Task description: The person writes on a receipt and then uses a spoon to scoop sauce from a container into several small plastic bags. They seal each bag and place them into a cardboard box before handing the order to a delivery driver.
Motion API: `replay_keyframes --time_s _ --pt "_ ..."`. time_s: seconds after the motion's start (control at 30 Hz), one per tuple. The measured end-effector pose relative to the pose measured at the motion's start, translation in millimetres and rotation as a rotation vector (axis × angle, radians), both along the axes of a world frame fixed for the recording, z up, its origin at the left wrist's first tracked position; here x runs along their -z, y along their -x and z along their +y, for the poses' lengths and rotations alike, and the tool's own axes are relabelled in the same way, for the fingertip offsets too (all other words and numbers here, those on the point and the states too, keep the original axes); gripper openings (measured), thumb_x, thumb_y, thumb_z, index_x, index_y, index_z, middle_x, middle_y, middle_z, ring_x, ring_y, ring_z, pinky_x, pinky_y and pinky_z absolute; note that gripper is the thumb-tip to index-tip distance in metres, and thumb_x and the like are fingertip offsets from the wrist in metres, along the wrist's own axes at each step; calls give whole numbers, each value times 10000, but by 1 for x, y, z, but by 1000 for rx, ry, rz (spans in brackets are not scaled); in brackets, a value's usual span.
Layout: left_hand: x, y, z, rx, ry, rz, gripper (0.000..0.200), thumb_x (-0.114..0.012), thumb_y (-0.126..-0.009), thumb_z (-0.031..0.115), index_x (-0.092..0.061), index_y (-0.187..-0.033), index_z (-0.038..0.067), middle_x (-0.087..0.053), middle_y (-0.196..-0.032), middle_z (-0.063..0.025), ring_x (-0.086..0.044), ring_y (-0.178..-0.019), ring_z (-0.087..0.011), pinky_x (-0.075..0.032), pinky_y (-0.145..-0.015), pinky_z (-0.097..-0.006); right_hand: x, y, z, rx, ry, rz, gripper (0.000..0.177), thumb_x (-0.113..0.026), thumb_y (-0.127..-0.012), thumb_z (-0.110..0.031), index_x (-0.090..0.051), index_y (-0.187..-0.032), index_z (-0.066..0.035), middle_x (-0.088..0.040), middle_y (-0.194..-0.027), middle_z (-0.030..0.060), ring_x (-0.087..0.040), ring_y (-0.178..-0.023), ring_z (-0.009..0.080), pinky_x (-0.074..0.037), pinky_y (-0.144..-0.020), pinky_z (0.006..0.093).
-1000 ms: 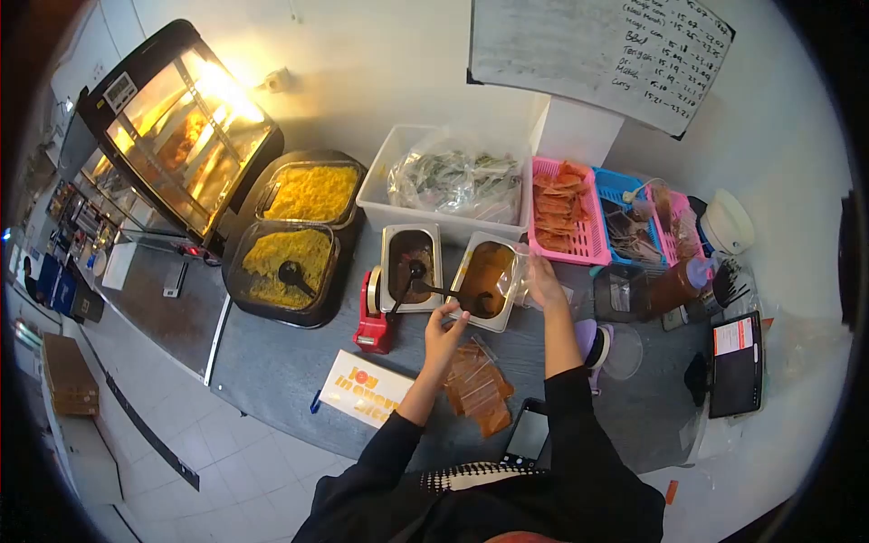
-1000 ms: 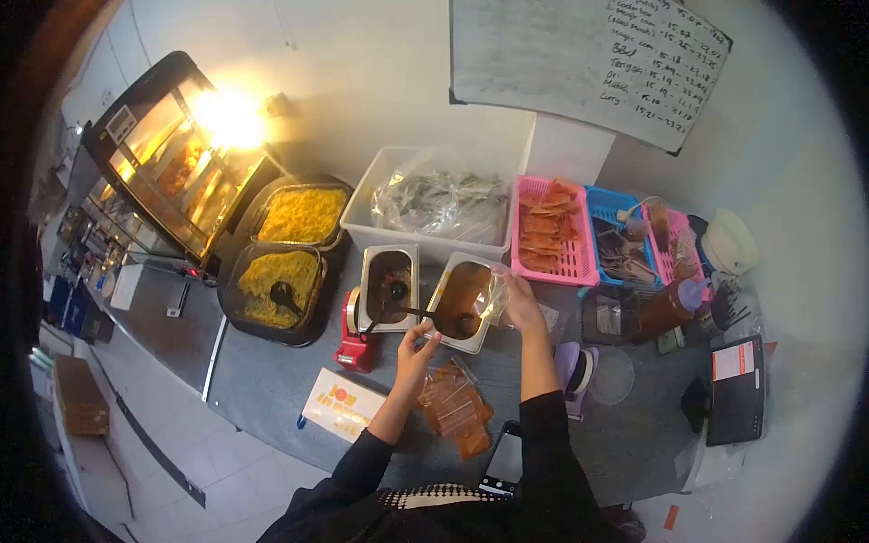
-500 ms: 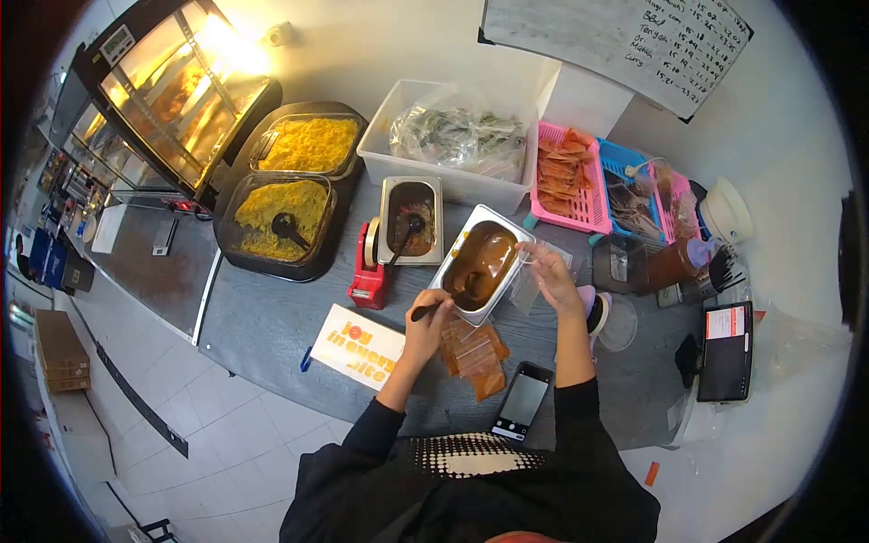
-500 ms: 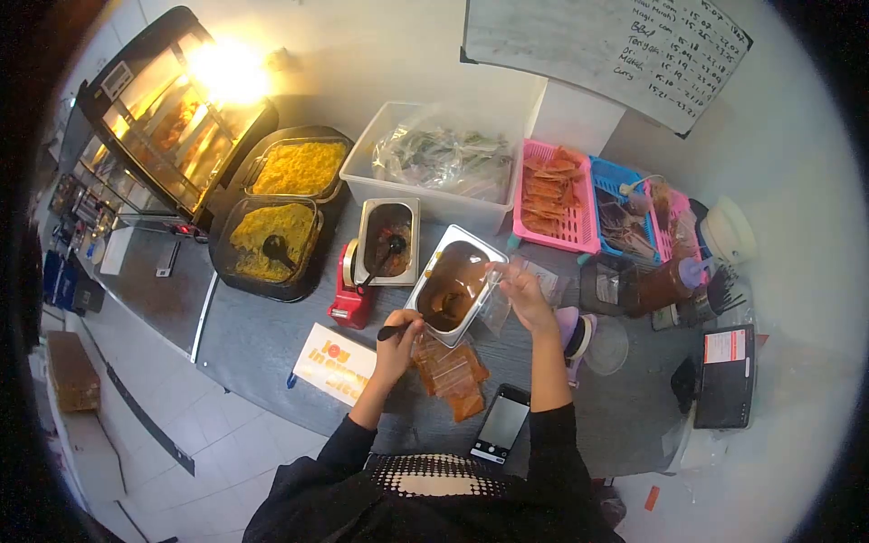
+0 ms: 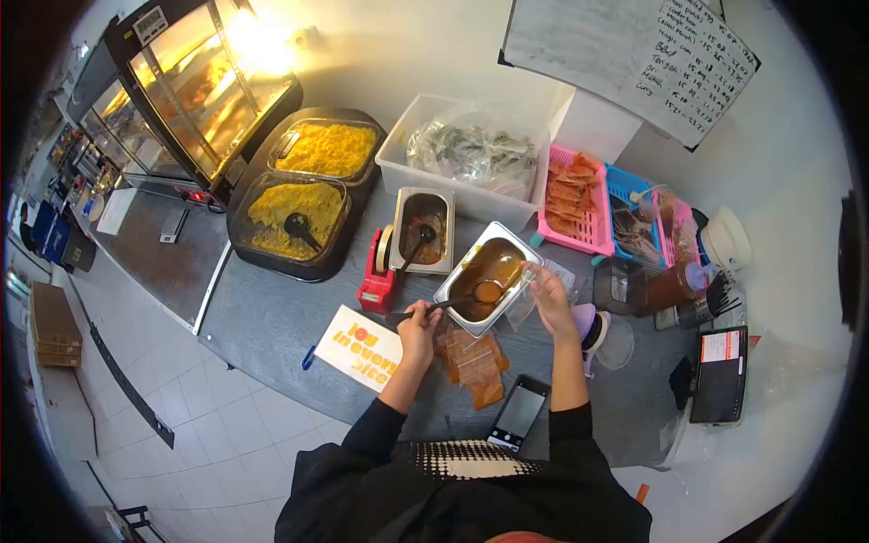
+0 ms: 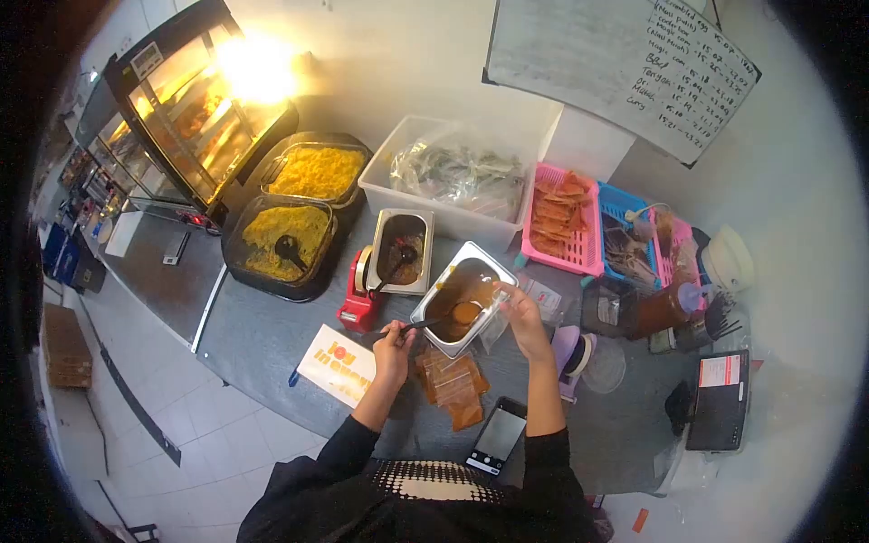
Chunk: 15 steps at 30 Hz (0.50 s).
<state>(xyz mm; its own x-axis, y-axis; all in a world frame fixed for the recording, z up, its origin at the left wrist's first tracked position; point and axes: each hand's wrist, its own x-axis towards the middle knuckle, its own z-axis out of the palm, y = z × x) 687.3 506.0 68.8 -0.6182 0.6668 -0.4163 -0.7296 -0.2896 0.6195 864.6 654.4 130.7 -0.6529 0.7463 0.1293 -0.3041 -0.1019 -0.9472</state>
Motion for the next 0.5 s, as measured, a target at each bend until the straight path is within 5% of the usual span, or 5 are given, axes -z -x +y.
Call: replay_keyframes --time_s 0.27,0.5 --pt "0 4 13 -79 -128 -104 153 -527 -848 199 -511 -845 46 -569 -829 -60 -578 -729 -157 -485 -680 -244 59 -19 54 5 424 321 459 -448 -869 -356 -450 -1169 -9 -499 -1133 61 -444 -1044 172 -319 -928 330" --pt "-33 -1 21 -148 -202 11 167 -537 -843 206 -507 -869 44 -575 -851 -73 -581 -741 -147 -486 -687 -234 40 -23 26 438 231 385 404 -544 -831 -294 -464 -1131 -34 -494 -1140 79 -468 -1040 160 -372 -900 311"
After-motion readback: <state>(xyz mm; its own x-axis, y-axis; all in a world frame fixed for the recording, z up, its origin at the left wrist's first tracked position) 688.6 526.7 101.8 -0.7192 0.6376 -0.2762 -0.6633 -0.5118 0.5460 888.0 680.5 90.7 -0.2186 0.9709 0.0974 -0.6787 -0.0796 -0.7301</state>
